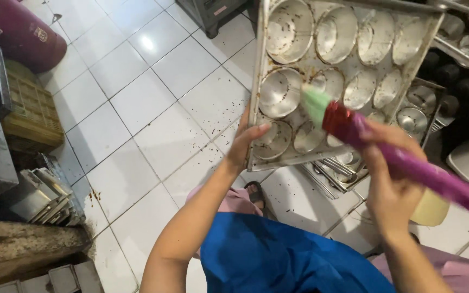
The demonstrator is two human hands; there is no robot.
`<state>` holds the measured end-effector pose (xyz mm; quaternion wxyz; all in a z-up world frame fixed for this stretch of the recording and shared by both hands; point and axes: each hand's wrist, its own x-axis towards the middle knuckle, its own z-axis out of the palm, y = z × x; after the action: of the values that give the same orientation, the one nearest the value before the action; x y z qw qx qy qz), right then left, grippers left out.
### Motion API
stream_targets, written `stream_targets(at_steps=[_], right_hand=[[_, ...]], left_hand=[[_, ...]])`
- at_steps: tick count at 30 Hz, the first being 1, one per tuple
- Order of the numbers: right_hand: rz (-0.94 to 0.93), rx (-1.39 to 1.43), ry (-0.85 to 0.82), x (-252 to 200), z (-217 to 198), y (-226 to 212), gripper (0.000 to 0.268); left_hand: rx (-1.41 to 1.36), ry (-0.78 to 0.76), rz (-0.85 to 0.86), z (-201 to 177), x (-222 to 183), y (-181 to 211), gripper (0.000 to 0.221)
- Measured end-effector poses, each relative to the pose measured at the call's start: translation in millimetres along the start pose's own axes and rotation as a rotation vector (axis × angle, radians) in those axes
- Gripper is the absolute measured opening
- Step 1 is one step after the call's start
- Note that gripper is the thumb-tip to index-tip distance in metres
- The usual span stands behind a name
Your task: Cleaning residue from metal baking tins using a brush and spatula
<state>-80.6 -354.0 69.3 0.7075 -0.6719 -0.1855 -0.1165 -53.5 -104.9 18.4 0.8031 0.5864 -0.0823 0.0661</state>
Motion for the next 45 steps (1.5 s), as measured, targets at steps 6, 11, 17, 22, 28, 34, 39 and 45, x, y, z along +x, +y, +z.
stream_targets(at_steps=[6,11,17,22,28,34,39,45], right_hand=[[-0.353,-0.081,0.029,35,37,5,0.011],[0.182,-0.358,-0.385,57,-12,-18,0.020],[-0.886,-0.764,-0.433,42,-8,4,0.033],[-0.355,-0.551,-0.494,44,0,-37,0.020],[-0.205,-0.227,-0.267,41,-6,-17,0.017],[-0.233,-0.211,-0.258,35,-43,-23,0.017],[-0.611,-0.477,-0.161,78,-38,18,0.009],[-0.147,-0.072,-0.246,86,-35,-15,0.013]], left_hand=[[0.024,0.094,-0.165,28,-12,3,0.108],[0.208,-0.005,-0.317,-12,-9,-27,0.116],[0.043,-0.061,-0.294,7,-12,-3,0.110],[0.275,-0.153,-0.173,10,-7,-19,0.103],[0.124,-0.182,-0.181,17,-5,-9,0.111],[0.121,-0.072,-0.290,4,-5,-11,0.119],[0.110,-0.147,-0.281,13,-10,-17,0.115],[0.208,-0.185,-0.370,1,-13,-26,0.114]])
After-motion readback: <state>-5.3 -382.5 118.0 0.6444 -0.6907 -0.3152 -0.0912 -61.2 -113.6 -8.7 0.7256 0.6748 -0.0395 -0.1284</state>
